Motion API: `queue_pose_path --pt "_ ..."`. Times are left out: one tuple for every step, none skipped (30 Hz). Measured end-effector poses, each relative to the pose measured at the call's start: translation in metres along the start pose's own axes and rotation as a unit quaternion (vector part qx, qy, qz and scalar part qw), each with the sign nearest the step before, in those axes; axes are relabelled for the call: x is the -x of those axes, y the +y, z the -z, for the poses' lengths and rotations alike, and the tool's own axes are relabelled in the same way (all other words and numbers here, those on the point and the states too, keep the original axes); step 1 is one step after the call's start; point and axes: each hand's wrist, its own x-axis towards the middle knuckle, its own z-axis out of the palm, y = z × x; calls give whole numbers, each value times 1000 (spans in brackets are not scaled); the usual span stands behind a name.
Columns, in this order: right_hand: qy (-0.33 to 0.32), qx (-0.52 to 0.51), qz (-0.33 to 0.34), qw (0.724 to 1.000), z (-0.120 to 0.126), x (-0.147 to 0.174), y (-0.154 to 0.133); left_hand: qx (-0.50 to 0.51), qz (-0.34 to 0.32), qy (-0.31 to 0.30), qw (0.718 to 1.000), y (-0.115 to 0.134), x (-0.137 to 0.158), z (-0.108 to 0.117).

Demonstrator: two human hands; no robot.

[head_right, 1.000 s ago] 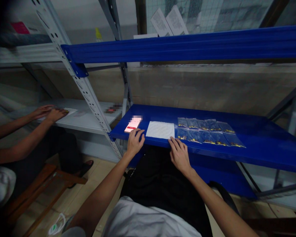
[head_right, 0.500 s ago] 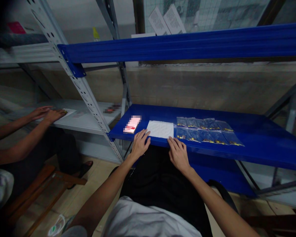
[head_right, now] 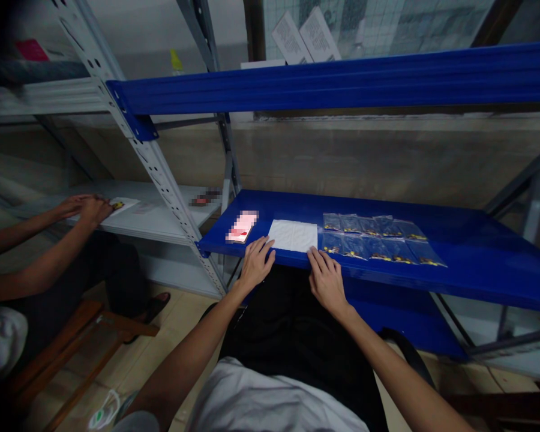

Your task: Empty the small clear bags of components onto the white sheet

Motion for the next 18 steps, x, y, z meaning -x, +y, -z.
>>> queue_pose_path --pt "-2 4 -1 1000 0 0 0 0 0 1 1000 0 0 0" --pt "-3 7 -1 1000 0 0 0 0 -1 1 1000 -1 0 -1" --pt "-4 9 -2 1000 -1 0 0 -1 0 1 1000 -1 1 -1" --pt "-4 11 -3 1000 -1 0 0 -2 0 1 1000 -1 1 -2" --pt "-4 12 -3 1000 -1 0 0 -3 1 1 1000 -1 1 -2" --pt "-3 11 -2 1000 -1 0 0 -3 1 1 1000 -2 1 -2" --pt "-1 11 -2 1000 -1 0 0 -3 2 1 1000 -2 1 -2" --pt "-1 10 -2 1000 -1 0 0 -2 2 0 1000 -2 0 -3" --pt "-1 9 -2 1000 -1 0 0 -1 2 0 1000 -2 0 -3" --pt "-2 9 -2 1000 -1 0 0 0 2 0 1000 -2 0 -3" --pt "-2 9 -3 1000 -1 0 0 1 2 0 1000 -2 0 -3" --pt "-3 10 -4 1000 -1 0 0 0 2 1 1000 -2 0 -2" --pt "-3 11 -5 1000 -1 0 0 0 2 2 1000 -2 0 -2" --pt "-4 12 -5 1000 -1 0 0 0 2 2 1000 -2 0 -2" --pt "-5 12 -5 1000 -1 0 0 0 2 2 1000 -2 0 -2" --pt "-5 12 -5 1000 -1 0 0 -1 2 2 1000 -1 0 -2" --pt "-5 12 -4 1000 -2 0 0 -2 2 2 1000 -1 0 -2" --pt "-4 11 -4 1000 -2 0 0 -4 1 2 1000 -1 0 -2"
